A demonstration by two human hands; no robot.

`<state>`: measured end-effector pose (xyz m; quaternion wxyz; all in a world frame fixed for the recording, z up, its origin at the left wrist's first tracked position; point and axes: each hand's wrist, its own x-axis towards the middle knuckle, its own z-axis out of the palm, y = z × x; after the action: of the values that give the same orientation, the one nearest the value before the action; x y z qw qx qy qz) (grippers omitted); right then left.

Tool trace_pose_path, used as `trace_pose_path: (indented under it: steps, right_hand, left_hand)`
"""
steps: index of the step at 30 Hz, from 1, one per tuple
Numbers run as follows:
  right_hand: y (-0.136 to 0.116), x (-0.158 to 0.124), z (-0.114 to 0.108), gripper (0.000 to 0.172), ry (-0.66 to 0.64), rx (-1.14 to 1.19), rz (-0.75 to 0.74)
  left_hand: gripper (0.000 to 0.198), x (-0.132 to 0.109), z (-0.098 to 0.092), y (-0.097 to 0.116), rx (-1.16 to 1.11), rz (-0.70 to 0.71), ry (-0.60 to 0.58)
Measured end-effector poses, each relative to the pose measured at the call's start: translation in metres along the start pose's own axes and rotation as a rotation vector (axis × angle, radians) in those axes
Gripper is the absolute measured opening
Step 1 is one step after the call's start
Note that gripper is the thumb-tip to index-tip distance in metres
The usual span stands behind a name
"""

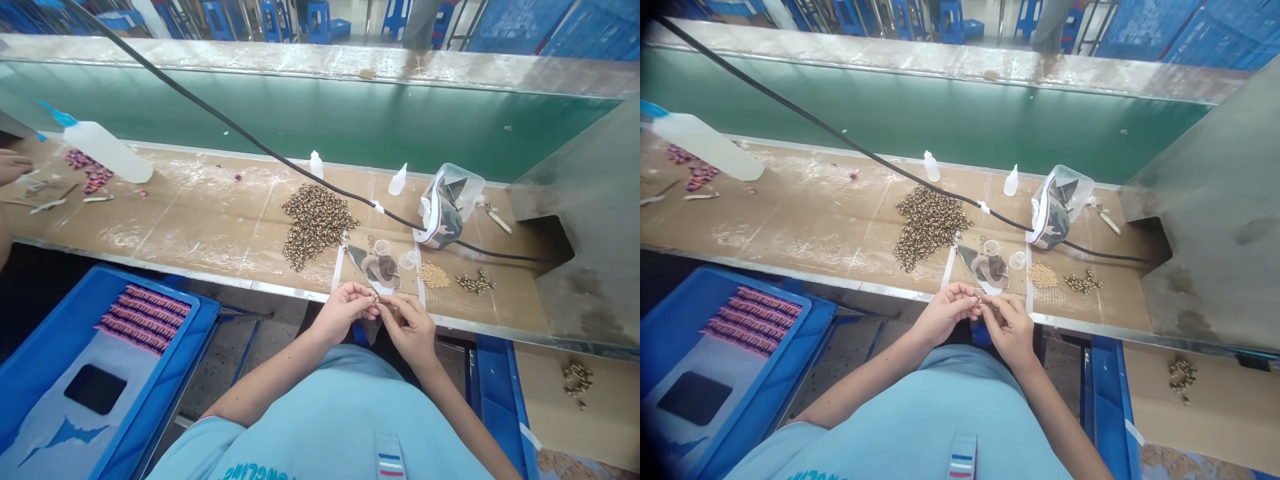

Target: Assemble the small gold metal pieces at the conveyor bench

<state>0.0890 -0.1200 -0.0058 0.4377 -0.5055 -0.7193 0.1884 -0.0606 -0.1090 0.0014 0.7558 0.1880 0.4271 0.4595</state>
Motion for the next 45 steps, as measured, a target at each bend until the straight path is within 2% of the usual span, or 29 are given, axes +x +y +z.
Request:
trace_pose_path:
  steps: [8,14,16,19,22,26,30,34,37,41,45]
  right_hand:
    - [-0.004,-0.013,0.0,0.023,-0.019,0.025,-0.15]
    - [-0.006,-0.021,-0.005,0.022,-0.006,-0.03,-0.185]
    - [-0.004,-0.023,-0.007,0.025,0.011,-0.08,-0.149]
    - [0.004,-0.022,-0.009,0.023,0.054,-0.138,-0.106]
    - [0.018,-0.016,-0.01,0.022,0.079,-0.185,-0.084]
    - [0.033,-0.01,-0.008,0.026,0.052,-0.22,-0.07]
    - [0.026,-0.012,0.002,0.023,-0.006,-0.195,-0.131]
    - [0.012,-0.008,0.024,0.02,-0.145,-0.237,-0.363]
    - [0.011,-0.001,0.039,0.018,-0.145,-0.299,-0.494]
    - [0.016,0.005,0.044,0.021,-0.134,-0.288,-0.47]
    - [0.017,0.005,0.042,0.022,-0.155,-0.272,-0.442]
  left_hand:
    - [0.038,-0.022,0.003,-0.003,-0.021,-0.003,0.021]
    - [0.029,-0.024,-0.001,-0.009,0.1,0.059,0.042]
    - [0.021,-0.019,-0.006,-0.005,0.201,0.147,0.109]
    - [0.013,-0.006,-0.017,0.008,0.346,0.311,0.268]
    - [0.014,0.009,-0.025,0.02,0.386,0.352,0.346]
    - [0.016,0.021,-0.03,0.027,0.371,0.343,0.348]
    - [0.013,0.024,-0.033,0.025,0.356,0.357,0.339]
    - [0.012,0.025,-0.038,0.021,0.346,0.379,0.327]
    - [0.011,0.027,-0.041,0.019,0.335,0.397,0.31]
    - [0.015,0.029,-0.043,0.018,0.315,0.42,0.256]
    - [0.021,0.02,-0.051,0.013,0.24,0.483,0.257]
